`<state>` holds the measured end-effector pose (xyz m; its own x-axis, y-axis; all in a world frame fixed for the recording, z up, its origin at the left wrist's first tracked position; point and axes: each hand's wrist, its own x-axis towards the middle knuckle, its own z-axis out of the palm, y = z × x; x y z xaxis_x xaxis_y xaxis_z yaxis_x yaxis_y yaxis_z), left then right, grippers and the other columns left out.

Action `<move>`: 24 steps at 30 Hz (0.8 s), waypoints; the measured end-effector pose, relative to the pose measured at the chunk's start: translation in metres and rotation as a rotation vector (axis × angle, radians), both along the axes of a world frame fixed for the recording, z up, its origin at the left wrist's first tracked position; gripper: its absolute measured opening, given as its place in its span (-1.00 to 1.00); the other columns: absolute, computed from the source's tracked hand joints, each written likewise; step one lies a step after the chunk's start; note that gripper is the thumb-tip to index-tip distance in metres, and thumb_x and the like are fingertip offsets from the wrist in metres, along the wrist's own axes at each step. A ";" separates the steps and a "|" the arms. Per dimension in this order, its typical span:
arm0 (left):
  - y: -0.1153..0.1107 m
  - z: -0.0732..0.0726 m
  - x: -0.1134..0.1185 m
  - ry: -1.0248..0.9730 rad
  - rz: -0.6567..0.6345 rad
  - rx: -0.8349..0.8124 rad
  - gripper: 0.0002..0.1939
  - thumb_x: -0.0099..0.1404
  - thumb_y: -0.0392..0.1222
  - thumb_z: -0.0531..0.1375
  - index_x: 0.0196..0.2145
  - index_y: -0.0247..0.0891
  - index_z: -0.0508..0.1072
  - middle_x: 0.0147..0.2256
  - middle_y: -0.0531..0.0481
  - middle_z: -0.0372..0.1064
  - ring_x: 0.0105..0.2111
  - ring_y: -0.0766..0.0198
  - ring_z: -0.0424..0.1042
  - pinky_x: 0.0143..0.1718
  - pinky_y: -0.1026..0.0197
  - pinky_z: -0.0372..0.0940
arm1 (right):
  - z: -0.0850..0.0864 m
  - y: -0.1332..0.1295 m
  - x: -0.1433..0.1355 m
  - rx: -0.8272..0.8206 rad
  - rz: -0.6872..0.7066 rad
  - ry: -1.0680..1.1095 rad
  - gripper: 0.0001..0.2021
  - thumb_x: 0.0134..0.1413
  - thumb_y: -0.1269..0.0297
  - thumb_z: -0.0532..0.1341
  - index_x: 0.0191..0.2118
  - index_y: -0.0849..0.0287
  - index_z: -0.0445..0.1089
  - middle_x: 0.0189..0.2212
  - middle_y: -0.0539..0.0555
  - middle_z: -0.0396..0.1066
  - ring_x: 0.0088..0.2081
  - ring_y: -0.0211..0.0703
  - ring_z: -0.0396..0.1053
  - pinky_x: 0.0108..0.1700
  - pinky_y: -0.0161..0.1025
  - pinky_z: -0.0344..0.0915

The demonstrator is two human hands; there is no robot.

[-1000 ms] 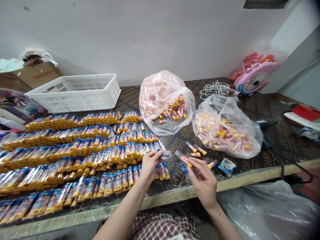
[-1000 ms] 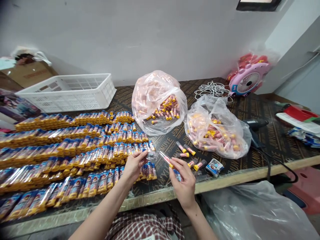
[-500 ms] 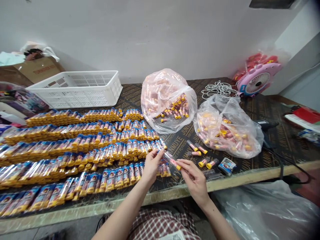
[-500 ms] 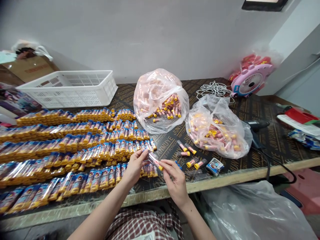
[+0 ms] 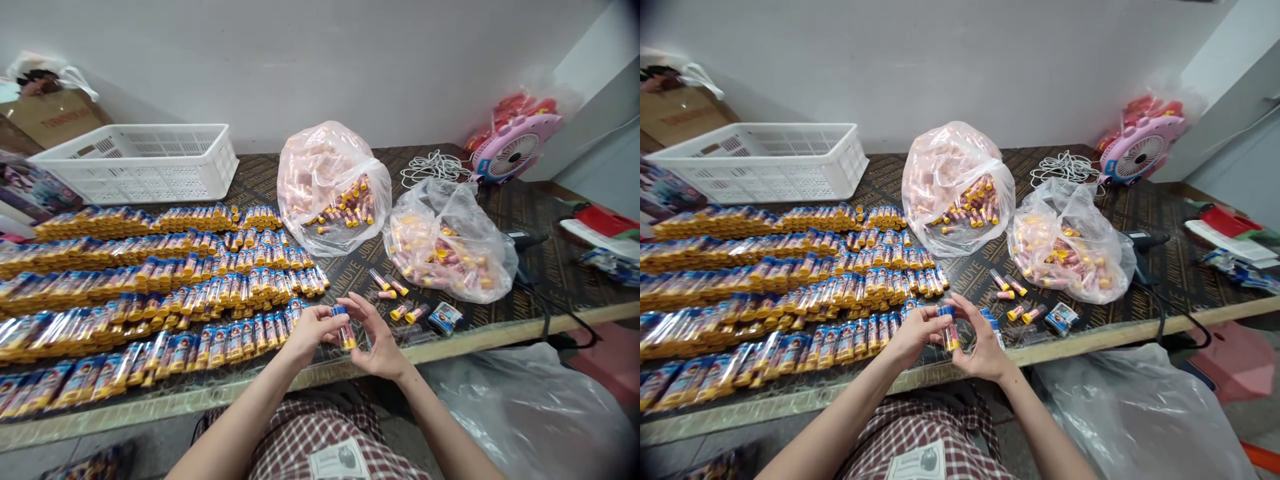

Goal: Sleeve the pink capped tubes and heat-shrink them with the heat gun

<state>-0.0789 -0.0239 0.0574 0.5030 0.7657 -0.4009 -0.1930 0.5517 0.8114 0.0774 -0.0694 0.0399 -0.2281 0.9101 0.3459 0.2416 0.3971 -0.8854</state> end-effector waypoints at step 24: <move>0.099 0.002 -0.013 1.107 0.022 0.728 -0.71 0.08 -0.10 0.22 -0.27 -0.33 0.41 -0.37 -0.13 0.46 -0.33 0.14 0.42 -0.36 0.23 0.23 | -0.053 0.082 0.082 -0.140 -0.637 -0.757 -0.45 0.05 0.05 0.14 0.16 0.10 0.16 0.10 0.28 0.13 0.14 0.20 0.07 0.03 0.12 0.09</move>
